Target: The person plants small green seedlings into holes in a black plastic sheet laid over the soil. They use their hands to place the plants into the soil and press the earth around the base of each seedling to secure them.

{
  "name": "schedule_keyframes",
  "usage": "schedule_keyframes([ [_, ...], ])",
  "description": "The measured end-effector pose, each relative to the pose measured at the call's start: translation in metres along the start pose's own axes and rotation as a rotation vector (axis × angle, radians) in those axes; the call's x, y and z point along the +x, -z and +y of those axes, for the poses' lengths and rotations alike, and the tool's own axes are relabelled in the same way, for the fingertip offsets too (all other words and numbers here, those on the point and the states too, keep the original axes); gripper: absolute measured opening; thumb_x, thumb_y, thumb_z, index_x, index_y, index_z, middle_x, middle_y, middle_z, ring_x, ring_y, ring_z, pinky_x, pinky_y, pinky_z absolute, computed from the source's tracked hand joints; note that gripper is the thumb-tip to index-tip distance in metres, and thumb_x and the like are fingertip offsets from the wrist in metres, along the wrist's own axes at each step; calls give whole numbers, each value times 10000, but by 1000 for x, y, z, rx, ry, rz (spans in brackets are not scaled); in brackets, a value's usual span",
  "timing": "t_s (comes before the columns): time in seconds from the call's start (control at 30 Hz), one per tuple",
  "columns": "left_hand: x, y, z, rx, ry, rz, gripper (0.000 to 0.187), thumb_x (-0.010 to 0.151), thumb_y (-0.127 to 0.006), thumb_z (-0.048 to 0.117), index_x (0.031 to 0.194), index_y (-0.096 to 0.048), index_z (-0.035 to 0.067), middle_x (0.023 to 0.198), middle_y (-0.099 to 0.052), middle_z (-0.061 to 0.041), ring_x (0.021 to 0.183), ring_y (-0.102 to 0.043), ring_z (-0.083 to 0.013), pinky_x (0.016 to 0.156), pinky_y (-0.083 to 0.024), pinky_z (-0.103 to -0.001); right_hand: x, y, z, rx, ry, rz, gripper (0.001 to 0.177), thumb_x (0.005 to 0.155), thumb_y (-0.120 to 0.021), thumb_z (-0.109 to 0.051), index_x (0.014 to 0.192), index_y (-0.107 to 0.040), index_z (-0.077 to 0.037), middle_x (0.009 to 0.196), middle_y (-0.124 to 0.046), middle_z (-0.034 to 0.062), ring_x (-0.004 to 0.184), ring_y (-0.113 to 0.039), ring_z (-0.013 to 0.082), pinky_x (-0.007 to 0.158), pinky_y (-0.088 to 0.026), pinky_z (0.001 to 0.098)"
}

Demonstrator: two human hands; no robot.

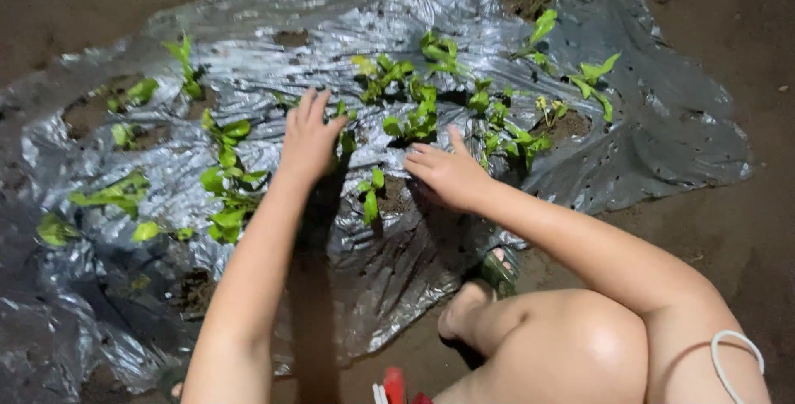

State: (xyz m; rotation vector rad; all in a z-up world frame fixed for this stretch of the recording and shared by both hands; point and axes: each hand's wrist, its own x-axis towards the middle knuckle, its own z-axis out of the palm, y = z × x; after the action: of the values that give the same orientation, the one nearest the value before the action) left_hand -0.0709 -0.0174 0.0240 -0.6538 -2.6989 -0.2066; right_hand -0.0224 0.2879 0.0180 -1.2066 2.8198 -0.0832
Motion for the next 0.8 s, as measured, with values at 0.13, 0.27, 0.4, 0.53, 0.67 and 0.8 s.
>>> schedule_keyframes([
  [0.13,21,-9,-2,-11,-43,-63,190,820,-814,144,982,-800,242,1475,-537,-128,1463,-371,-374,978,-417,-436,30,-5,-2,32,152,101,474,906,-660,-338,1341,-624,-154,1297,-680,63,1235,-639,226,965,-471,531],
  [0.27,30,-32,-15,2,-3,-20,22,828,-803,212,848,-794,213,1422,-575,-103,1446,-393,-365,956,-411,-428,51,-3,-10,-31,284,270,312,920,-600,-261,1208,-678,-171,1161,-698,4,1032,-657,193,710,-447,377],
  [0.4,31,-63,-49,-67,224,-82,181,728,-875,224,895,-806,246,1422,-528,-80,1438,-351,-383,973,-434,-452,77,-37,-7,-55,381,301,367,865,-595,-256,1210,-653,-148,1206,-691,38,1132,-642,227,720,-479,370],
  [0.53,29,-69,-64,-99,310,-79,155,745,-860,214,882,-803,262,1394,-547,-68,1436,-354,-373,979,-436,-455,104,-30,-23,-176,338,297,434,879,-587,-236,1295,-597,-113,1295,-646,86,1282,-586,250,883,-502,404],
  [0.67,34,-70,-65,-107,347,-129,201,730,-879,238,914,-805,274,1410,-529,-39,1450,-330,-354,1014,-421,-457,134,-18,-37,-26,111,-72,771,980,-472,-617,1527,-405,-78,1553,-455,167,1483,-407,289,1089,-399,563],
  [0.8,36,-79,-72,-87,372,-138,219,718,-883,234,917,-801,277,1417,-528,-38,1468,-311,-347,1085,-355,-462,157,-8,-37,17,-3,-368,951,977,-252,-798,1608,-275,-86,1685,-268,169,1569,-251,279,1181,-213,687],
])
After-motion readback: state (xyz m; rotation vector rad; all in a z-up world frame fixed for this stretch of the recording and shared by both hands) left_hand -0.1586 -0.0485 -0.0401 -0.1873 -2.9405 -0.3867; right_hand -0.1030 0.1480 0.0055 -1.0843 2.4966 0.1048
